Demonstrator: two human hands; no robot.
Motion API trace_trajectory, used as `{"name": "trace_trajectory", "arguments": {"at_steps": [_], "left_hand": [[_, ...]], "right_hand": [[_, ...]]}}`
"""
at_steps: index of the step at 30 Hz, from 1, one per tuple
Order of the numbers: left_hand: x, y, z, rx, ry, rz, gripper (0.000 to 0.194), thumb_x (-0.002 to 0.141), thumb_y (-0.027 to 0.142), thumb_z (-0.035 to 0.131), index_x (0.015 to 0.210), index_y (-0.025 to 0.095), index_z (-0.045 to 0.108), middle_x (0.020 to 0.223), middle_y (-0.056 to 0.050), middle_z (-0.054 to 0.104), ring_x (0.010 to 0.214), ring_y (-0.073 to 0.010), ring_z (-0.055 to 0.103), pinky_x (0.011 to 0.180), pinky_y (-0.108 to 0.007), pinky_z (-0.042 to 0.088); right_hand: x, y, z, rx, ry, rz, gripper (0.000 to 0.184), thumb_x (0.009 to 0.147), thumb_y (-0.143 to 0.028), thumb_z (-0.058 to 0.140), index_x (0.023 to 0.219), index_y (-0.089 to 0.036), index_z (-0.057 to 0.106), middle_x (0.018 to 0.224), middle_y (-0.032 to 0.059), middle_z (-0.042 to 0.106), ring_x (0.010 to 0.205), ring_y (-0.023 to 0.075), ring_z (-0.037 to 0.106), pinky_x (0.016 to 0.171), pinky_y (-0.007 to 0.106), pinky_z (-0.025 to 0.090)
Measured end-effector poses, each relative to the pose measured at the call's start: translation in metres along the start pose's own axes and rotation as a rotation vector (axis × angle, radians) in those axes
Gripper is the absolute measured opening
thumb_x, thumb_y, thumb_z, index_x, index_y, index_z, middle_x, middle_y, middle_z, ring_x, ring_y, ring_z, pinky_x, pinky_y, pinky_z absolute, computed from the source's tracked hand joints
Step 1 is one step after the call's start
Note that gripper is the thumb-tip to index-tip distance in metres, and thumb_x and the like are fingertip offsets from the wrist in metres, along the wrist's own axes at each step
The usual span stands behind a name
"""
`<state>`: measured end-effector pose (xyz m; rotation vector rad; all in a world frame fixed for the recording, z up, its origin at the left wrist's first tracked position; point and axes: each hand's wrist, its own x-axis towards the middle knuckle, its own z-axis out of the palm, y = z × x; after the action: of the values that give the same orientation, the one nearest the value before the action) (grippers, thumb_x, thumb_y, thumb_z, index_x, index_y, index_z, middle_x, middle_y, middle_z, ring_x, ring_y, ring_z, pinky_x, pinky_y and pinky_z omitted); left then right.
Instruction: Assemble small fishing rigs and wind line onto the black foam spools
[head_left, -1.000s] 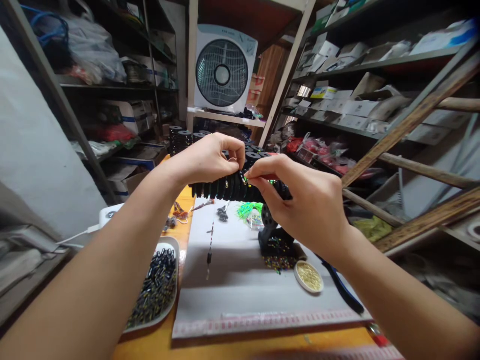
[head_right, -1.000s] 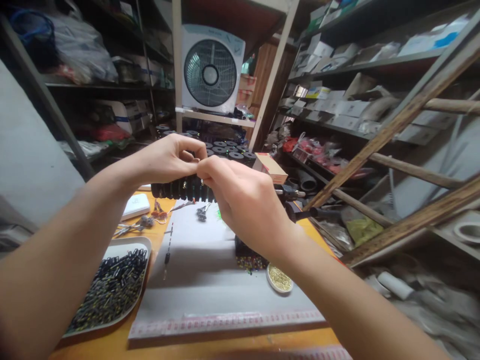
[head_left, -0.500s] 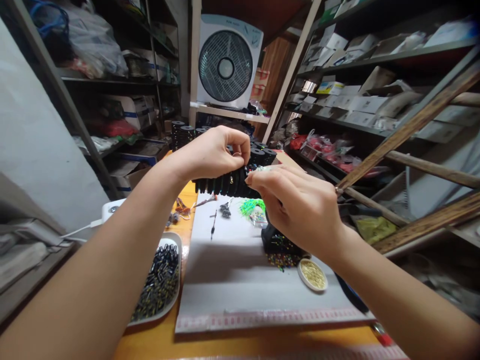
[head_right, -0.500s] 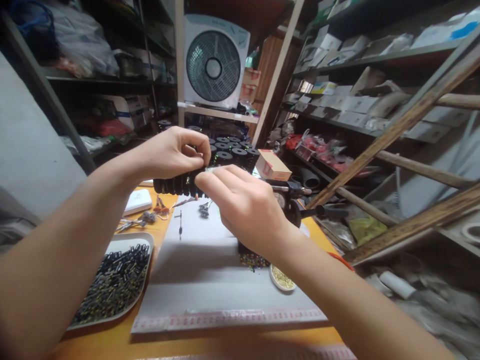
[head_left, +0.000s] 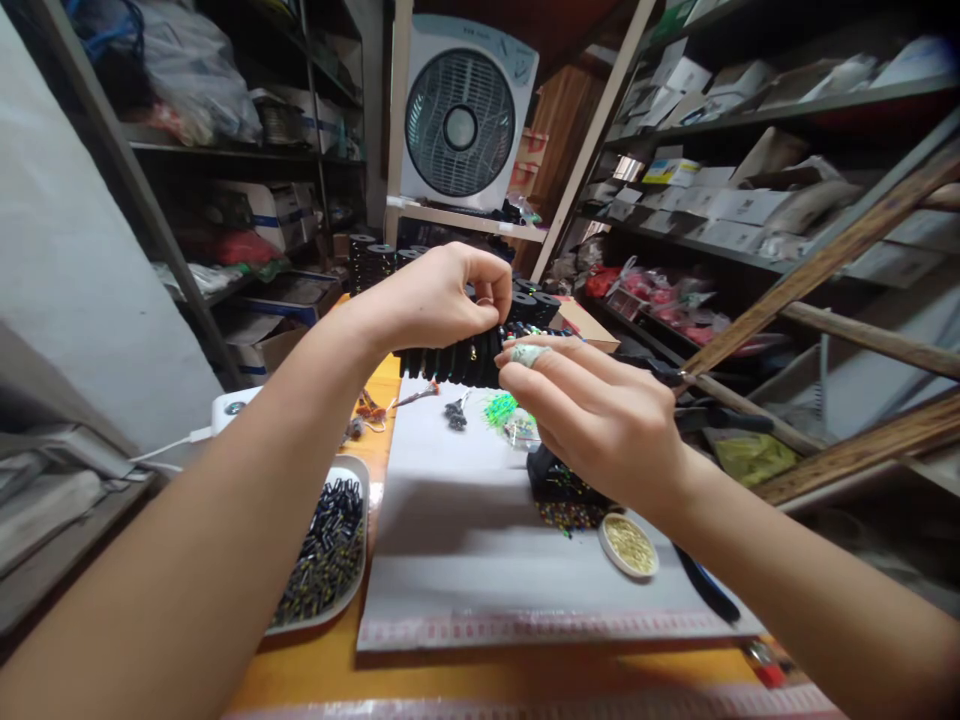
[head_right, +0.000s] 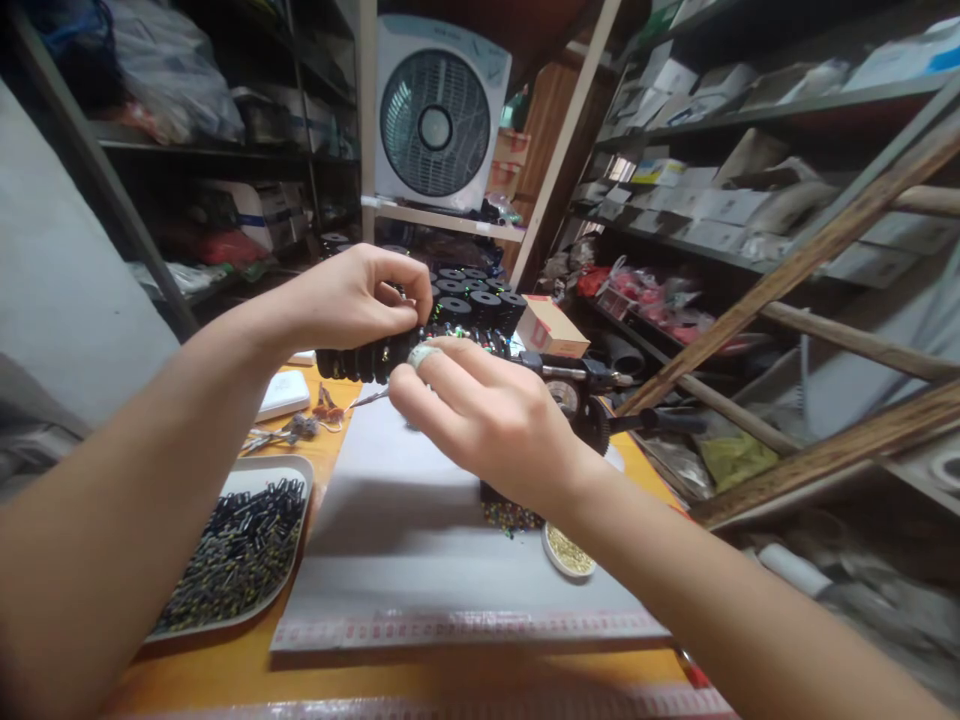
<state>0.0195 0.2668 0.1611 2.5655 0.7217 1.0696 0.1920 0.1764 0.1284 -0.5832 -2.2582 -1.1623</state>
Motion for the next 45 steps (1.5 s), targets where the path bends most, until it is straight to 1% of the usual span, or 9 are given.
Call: {"name": "trace_trajectory", "arguments": {"at_steps": [7,13,15,17,20,23,27,36,45], "left_hand": [[-0.001,0.002,0.000,0.004,-0.003,-0.005,0.017,0.065,0.004,0.050,0.062,0.015,0.063,0.058,0.003,0.053,0.053,-0.0063,0.045,0.049,-0.021,0.033],[-0.001,0.005,0.000,0.022,0.001,-0.024,0.016,0.066,0.006,0.051,0.064,0.016,0.064,0.060,0.002,0.056,0.053,-0.0069,0.046,0.049,-0.021,0.034],[-0.001,0.006,-0.001,0.038,0.002,-0.057,0.016,0.067,0.008,0.050,0.067,0.016,0.064,0.063,0.001,0.059,0.053,-0.0075,0.048,0.049,-0.021,0.035],[-0.001,0.008,-0.001,0.064,0.009,-0.095,0.015,0.066,0.009,0.051,0.070,0.017,0.063,0.066,0.000,0.061,0.055,-0.0085,0.051,0.050,-0.021,0.036],[-0.001,0.010,-0.002,0.103,0.023,-0.156,0.014,0.063,0.011,0.053,0.072,0.017,0.062,0.067,0.000,0.063,0.058,-0.0104,0.054,0.051,-0.022,0.038],[-0.001,0.010,-0.001,0.110,0.024,-0.185,0.013,0.063,0.011,0.054,0.072,0.017,0.061,0.068,-0.001,0.063,0.058,-0.0116,0.054,0.051,-0.024,0.039],[-0.003,0.010,0.000,0.101,0.045,-0.157,0.014,0.066,0.012,0.055,0.076,0.018,0.061,0.075,-0.002,0.064,0.062,-0.0125,0.056,0.055,-0.025,0.040],[-0.007,0.007,0.000,0.039,0.086,-0.117,0.016,0.072,0.014,0.057,0.088,0.019,0.055,0.075,-0.001,0.061,0.067,-0.0129,0.057,0.057,-0.025,0.041],[-0.008,0.011,-0.001,-0.070,0.104,-0.154,0.009,0.078,0.017,0.055,0.087,0.019,0.056,0.072,-0.002,0.066,0.067,-0.0137,0.063,0.057,-0.025,0.042]], "right_hand": [[-0.004,0.000,-0.003,-0.028,-0.060,-0.133,0.009,0.087,-0.007,0.058,0.094,-0.008,0.063,0.080,0.0073,0.070,0.103,0.0261,0.065,0.084,0.031,0.056],[-0.028,0.003,-0.017,-0.031,-0.282,-0.174,0.035,0.088,-0.004,0.050,0.123,-0.005,0.054,0.132,0.0184,0.056,0.132,0.0296,0.042,0.107,0.043,0.040],[-0.045,-0.001,-0.024,0.008,-0.374,-0.100,0.047,0.089,-0.002,0.046,0.135,-0.012,0.046,0.145,0.0149,0.043,0.138,0.0289,0.033,0.108,0.048,0.036],[-0.065,-0.009,-0.031,0.056,-0.447,0.035,0.047,0.087,-0.004,0.048,0.132,-0.019,0.050,0.140,0.0110,0.048,0.134,0.0312,0.035,0.103,0.052,0.038],[-0.093,-0.022,-0.036,0.214,-0.678,0.332,0.016,0.085,-0.013,0.055,0.093,-0.020,0.067,0.103,0.0104,0.065,0.105,0.0307,0.054,0.080,0.046,0.048],[-0.116,-0.031,-0.031,0.366,-0.838,0.522,0.010,0.083,-0.017,0.061,0.075,-0.021,0.065,0.086,0.0071,0.063,0.087,0.0262,0.053,0.071,0.042,0.046],[-0.131,-0.036,-0.022,0.448,-0.755,0.642,0.007,0.084,-0.017,0.061,0.079,-0.020,0.065,0.084,0.0070,0.062,0.086,0.0246,0.050,0.072,0.039,0.043],[-0.135,-0.045,-0.013,0.589,-0.652,0.662,0.020,0.090,-0.012,0.049,0.083,-0.020,0.066,0.082,0.0069,0.063,0.084,0.0218,0.052,0.072,0.036,0.046],[-0.134,-0.055,-0.012,0.605,-0.565,0.697,0.013,0.088,-0.017,0.057,0.090,-0.021,0.070,0.083,0.0069,0.064,0.085,0.0221,0.055,0.073,0.036,0.048]]}}
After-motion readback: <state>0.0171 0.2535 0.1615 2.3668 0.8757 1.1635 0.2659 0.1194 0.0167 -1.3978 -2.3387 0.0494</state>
